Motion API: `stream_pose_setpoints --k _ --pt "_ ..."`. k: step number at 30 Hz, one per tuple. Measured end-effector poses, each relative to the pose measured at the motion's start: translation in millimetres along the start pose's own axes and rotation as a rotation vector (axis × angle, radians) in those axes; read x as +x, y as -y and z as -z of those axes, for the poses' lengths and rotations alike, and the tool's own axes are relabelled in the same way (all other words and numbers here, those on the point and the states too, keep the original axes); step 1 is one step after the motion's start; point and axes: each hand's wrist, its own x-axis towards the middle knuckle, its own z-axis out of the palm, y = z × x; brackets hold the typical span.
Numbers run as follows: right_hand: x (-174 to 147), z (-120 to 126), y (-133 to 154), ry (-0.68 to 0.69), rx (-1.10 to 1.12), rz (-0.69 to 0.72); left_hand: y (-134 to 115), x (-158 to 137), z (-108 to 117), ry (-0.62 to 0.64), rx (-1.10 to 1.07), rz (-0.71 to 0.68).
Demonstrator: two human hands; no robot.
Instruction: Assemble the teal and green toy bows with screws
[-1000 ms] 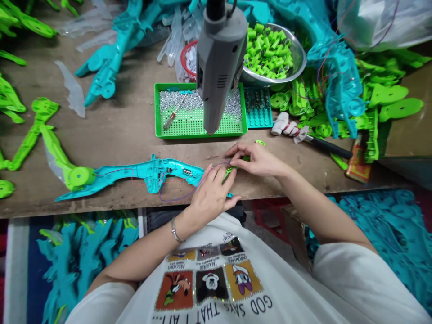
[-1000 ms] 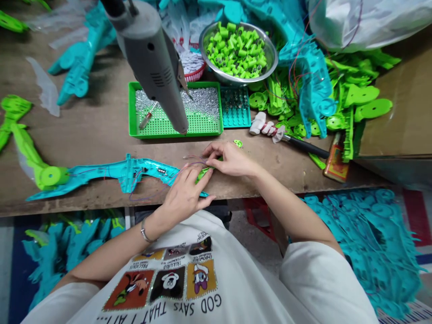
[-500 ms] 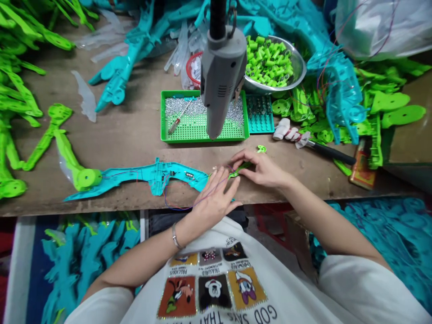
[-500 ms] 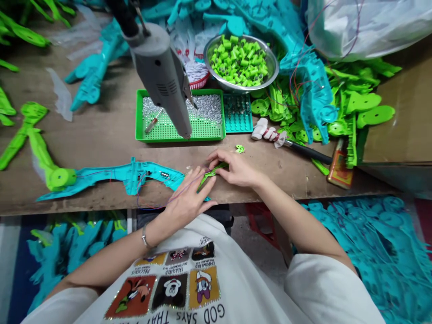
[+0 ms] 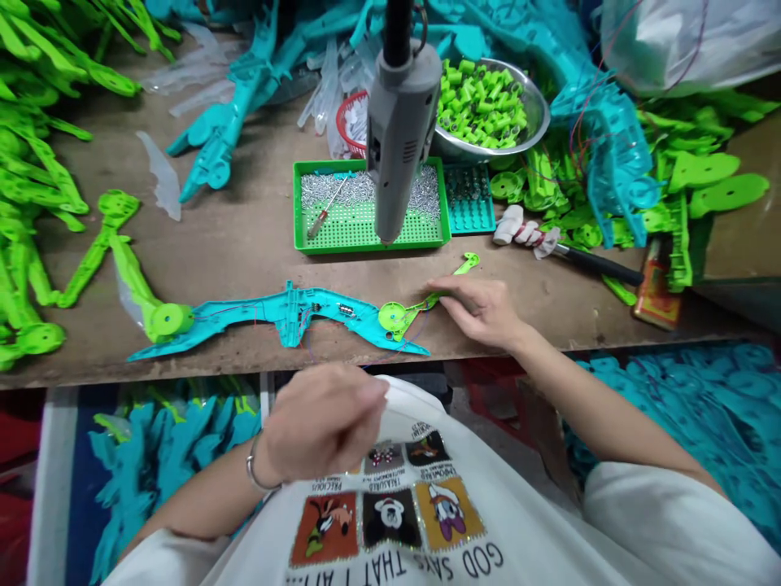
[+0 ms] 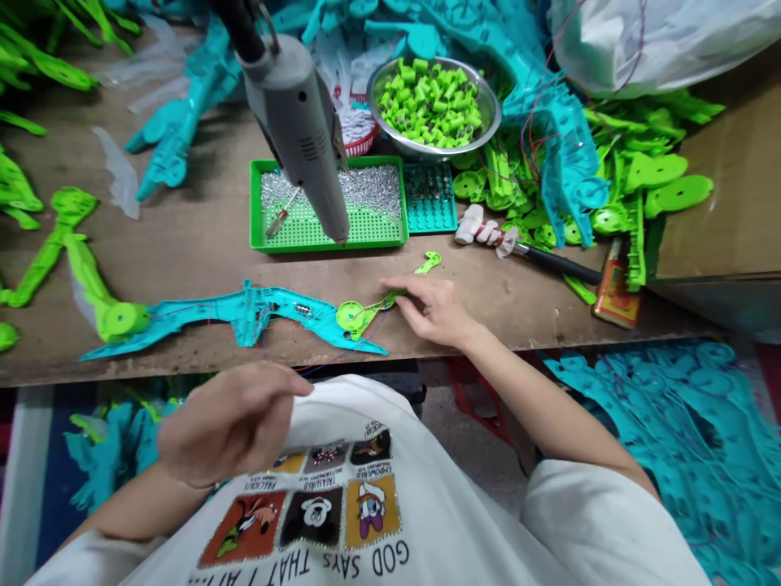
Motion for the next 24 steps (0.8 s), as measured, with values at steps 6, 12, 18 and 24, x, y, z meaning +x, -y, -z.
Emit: stream_pose_setpoints --k 6,12,18,24 --pt "14.4 -3.7 23.8 0.088 -0.062 0.095 10.7 14.4 -37.5 -0.436 -0.010 0.225" --pt "8.0 -1.3 10.2 -0.025 -0.026 -0.100 40.1 26.5 -73.8 -0.002 0.261 0.273" --pt "3.7 0.1 2.2 -0.064 0.020 -0.221 60.2 21.9 -97.1 0.414 0.534 0.289" --pt "3.2 0.8 -6.0 -0.137 0.055 -0.298 66.2 7.5 -101.8 0.451 0.657 0.105"
